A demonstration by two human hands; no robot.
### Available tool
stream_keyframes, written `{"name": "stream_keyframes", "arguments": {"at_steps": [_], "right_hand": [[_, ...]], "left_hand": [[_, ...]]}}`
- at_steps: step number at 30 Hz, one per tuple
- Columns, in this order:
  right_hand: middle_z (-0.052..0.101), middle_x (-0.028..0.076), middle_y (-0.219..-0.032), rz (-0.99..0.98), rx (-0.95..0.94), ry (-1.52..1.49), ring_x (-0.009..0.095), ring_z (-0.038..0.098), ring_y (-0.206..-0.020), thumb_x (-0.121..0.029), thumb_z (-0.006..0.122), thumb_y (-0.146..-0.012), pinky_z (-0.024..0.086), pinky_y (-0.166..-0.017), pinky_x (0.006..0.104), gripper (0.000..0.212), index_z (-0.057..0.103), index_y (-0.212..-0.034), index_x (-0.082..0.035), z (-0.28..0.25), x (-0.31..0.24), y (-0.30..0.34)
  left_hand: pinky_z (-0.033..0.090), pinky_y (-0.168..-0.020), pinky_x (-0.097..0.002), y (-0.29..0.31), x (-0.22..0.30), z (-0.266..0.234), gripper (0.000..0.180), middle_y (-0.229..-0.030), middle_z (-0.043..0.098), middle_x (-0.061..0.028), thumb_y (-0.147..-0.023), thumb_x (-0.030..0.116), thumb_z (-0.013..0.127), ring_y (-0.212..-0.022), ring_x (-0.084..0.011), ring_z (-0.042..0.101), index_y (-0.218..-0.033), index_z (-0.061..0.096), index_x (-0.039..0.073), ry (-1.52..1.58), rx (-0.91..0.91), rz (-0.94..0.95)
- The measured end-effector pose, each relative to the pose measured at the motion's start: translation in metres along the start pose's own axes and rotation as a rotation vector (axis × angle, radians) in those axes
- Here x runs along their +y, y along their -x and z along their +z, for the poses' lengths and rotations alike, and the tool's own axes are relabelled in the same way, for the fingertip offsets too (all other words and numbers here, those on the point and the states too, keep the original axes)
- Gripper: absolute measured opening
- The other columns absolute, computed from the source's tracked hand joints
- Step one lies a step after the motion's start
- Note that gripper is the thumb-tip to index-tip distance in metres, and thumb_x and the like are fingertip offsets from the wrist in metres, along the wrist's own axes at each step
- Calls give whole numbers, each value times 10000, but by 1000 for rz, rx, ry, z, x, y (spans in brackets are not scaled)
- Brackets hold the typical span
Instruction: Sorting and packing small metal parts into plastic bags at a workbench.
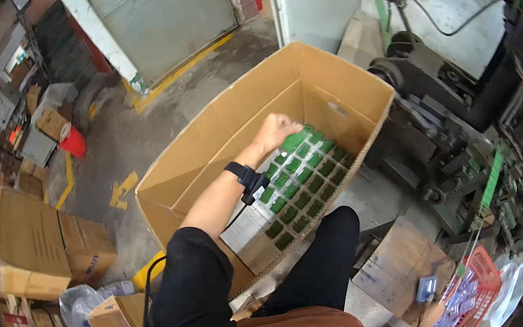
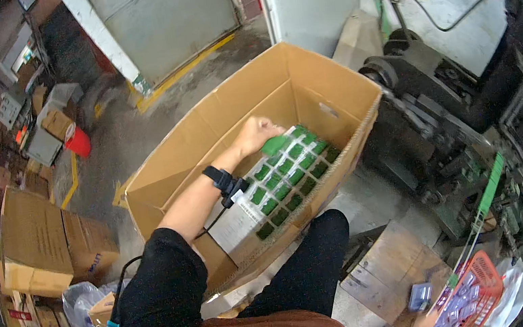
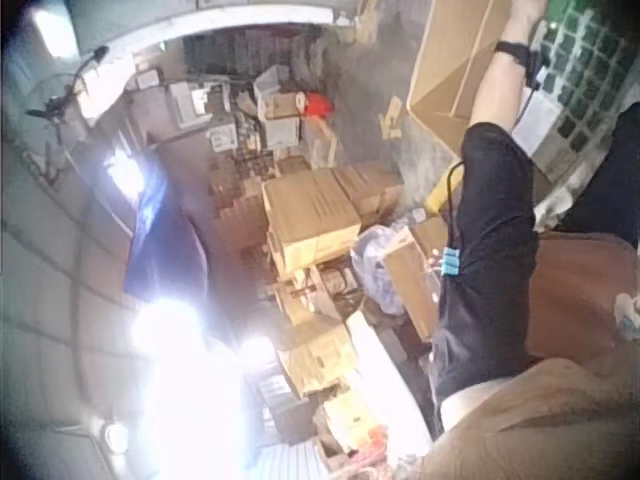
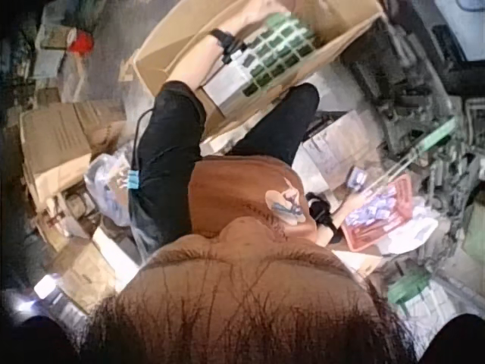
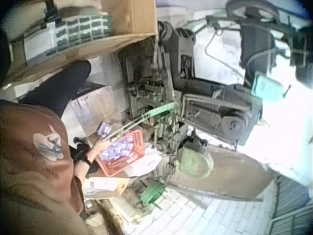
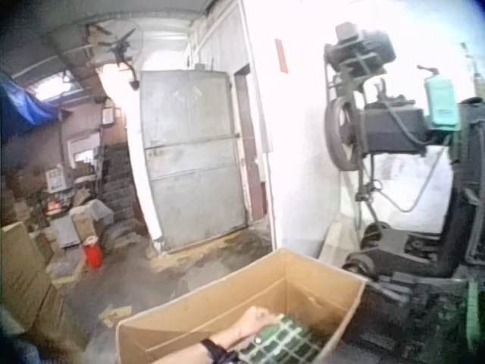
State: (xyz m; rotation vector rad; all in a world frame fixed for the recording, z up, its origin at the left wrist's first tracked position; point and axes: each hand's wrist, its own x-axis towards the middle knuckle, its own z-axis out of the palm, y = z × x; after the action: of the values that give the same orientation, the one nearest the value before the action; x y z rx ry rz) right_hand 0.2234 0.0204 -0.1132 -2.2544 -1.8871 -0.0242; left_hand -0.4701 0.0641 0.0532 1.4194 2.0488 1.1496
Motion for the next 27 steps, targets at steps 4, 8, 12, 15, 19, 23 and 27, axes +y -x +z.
{"name": "stream_keyframes", "arguments": {"at_steps": [4, 8, 12, 15, 19, 23, 27], "right_hand": [[644, 183, -886, -24, -24, 198, 345, 619, -757, -159, 628, -780, 475, -657, 439, 245, 650, -1002, -58, 4, 13, 1], [635, 170, -839, -220, 200, 83, 340, 611, -744, -57, 553, -756, 459, -633, 427, 177, 643, -906, -31, 25, 30, -11], [537, 177, -755, -167, 100, -5, 356, 509, -684, -8, 507, -684, 396, -640, 423, 100, 562, -763, 16, -18, -22, -12], [476, 171, -730, -182, 64, -79, 361, 480, -731, -8, 488, -639, 391, -709, 396, 83, 500, -717, 17, -15, -19, -17], [505, 180, -747, -311, 62, -54, 355, 480, -708, -18, 519, -690, 391, -674, 413, 72, 501, -743, 27, 13, -3, -39], [506, 165, -718, -385, 123, -162, 323, 482, -675, -41, 542, -710, 395, -641, 403, 85, 511, -750, 28, 22, -53, -96], [507, 149, -689, -461, 156, -229, 291, 484, -642, -63, 565, -730, 398, -608, 393, 105, 521, -757, 28, 4, -90, -132]], "left_hand": [[473, -549, -388, 58, -121, 21, 273, -599, 587, -136, -739, 273, 727, -548, -206, 572, -692, 656, 14, 7, -86, -522], [492, -745, -420, 140, -230, 59, 346, -846, 646, -239, -734, 305, 700, -811, -363, 631, -848, 672, -20, -185, -200, -723], [490, -760, -431, 175, -235, 90, 272, -872, 626, -269, -731, 223, 666, -846, -370, 630, -824, 660, -34, -192, -277, -748], [487, -755, -462, 179, -256, 117, 205, -851, 633, -239, -721, 165, 621, -842, -392, 616, -788, 646, -27, -284, -104, -636], [489, -773, -457, 182, -279, 118, 194, -885, 637, -237, -739, 132, 578, -878, -397, 613, -816, 651, -30, -476, -232, -526], [483, -818, -440, 175, -250, 124, 245, -1018, 613, -253, -780, 127, 546, -1001, -391, 585, -933, 632, -44, -238, -132, -826], [363, -935, -575, 134, -171, 101, 335, -1204, 549, -233, -815, 119, 538, -1139, -376, 520, -1125, 581, -1, -267, -236, -908]]}}
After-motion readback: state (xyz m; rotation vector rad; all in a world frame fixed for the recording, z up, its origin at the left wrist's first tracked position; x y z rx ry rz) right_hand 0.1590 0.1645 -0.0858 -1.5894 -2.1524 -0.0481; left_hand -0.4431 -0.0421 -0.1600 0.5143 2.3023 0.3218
